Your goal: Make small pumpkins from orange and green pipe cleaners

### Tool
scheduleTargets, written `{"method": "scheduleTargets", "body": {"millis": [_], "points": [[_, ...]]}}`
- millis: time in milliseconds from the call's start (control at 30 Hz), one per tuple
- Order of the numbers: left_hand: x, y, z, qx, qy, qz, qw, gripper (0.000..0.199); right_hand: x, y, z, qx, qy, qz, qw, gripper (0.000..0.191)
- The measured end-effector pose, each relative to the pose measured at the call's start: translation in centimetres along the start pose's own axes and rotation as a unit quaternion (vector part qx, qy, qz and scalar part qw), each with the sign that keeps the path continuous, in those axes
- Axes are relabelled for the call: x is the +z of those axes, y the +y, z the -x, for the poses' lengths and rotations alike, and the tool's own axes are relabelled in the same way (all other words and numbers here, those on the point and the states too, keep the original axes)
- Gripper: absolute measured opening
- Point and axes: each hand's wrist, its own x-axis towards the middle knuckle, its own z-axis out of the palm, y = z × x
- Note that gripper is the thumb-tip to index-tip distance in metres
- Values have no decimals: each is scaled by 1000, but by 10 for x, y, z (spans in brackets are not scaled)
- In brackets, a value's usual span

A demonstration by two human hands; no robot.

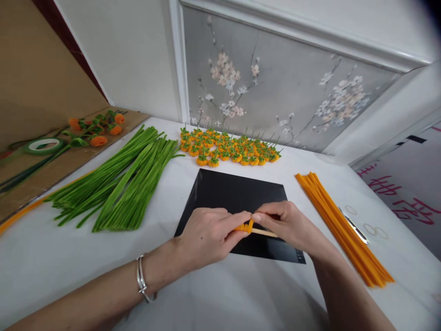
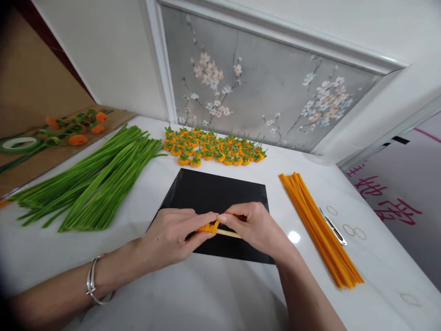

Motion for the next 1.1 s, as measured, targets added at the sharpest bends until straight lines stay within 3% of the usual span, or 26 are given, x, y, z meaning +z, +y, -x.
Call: {"method": "scheduleTargets", "body": {"millis": [100,200,367,533,733,933,1100], "points": [[0,1,-1,14,20,2,1000,22,-1,6,-2,30,-64,-80,994,43],[0,1,-1,14,43,7,999,23,4,8,-2,35,-103,-85,990,40],[2,-4,-1,-17,21,20,999,20,17,2,5,-3,-96,50,994,27],[6,-11,1,-48,6,-2,999,19,21,-7,17,-32,-84,177,980,22],[3,-14,-1,-45,-6,-48,998,19,19,-14,24,-51,-22,250,967,26],[1,-13,-3,-30,-28,-58,997,20,16,-10,19,-113,64,234,964,24],[1,-8,-3,-33,-47,-35,998,21,16,-9,14,-111,123,179,970,18]]}}
